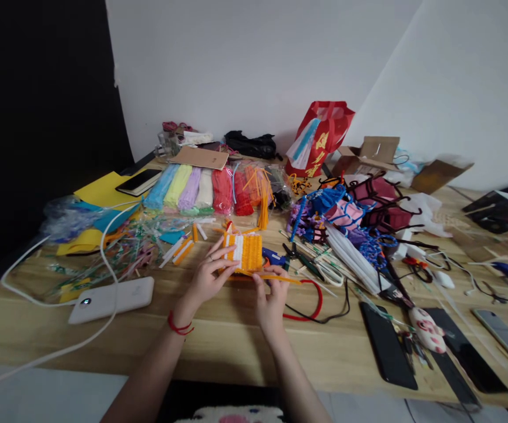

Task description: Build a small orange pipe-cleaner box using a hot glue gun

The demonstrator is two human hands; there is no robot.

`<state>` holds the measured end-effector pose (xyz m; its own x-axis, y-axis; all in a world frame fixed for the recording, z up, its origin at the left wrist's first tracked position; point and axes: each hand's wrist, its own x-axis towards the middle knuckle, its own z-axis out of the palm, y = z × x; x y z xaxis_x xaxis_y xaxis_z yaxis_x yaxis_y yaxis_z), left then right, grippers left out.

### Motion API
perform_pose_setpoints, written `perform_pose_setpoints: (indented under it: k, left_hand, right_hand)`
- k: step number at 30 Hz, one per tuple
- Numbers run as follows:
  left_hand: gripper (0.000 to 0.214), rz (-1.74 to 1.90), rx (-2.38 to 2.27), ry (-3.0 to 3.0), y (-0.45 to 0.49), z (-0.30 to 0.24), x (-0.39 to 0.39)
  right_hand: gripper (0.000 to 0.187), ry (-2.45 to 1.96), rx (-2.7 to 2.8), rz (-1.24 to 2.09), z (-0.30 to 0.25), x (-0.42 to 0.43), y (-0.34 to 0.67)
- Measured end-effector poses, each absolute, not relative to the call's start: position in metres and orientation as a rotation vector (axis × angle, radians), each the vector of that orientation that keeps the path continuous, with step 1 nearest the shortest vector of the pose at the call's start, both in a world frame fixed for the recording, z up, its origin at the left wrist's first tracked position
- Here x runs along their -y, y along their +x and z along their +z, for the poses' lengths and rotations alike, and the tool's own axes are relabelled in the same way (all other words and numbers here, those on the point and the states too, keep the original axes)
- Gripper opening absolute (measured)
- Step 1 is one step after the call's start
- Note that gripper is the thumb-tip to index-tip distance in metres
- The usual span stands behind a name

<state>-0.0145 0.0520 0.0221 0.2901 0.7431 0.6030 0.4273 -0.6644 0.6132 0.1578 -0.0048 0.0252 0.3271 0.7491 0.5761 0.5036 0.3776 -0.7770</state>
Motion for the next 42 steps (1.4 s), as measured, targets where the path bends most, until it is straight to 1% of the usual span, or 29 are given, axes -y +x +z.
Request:
perform_pose_setpoints:
  k: [2,5,12,18,28,42]
  left_hand:
    - [0.014,1.297,-1.117,2.278,-0.012,0.027,-0.051]
    - [0.012,1.284,-1.139,2.292,-0.007,0.035,-0.052]
    - [0.022,1.237,-1.013,2.251,-0.001,0.028,-0.06]
    - [0.024,1.265,-1.015,2.277,-0.002,0.023,-0.059]
    - [0.023,1.277,-0.992,2.298,-0.003,0.021,-0.06]
    - [0.023,1.291,-1.005,2.261,-0.002,0.021,-0.058]
  right_hand:
    - [0.017,-1.293,1.269,0.28,0.024,0.003,0.156]
    - [0.021,-1.26,1.232,0.436,0.02,0.0,0.154]
    - [0.025,-1.253,1.143,0.587,0.014,-0.007,0.161]
    - [0.026,-1.282,1.114,0.599,0.016,-0.01,0.161]
    - [0.032,-1.241,0.999,0.726,0.008,-0.012,0.161]
    - [0.032,-1.219,0.963,0.736,0.007,-0.014,0.162]
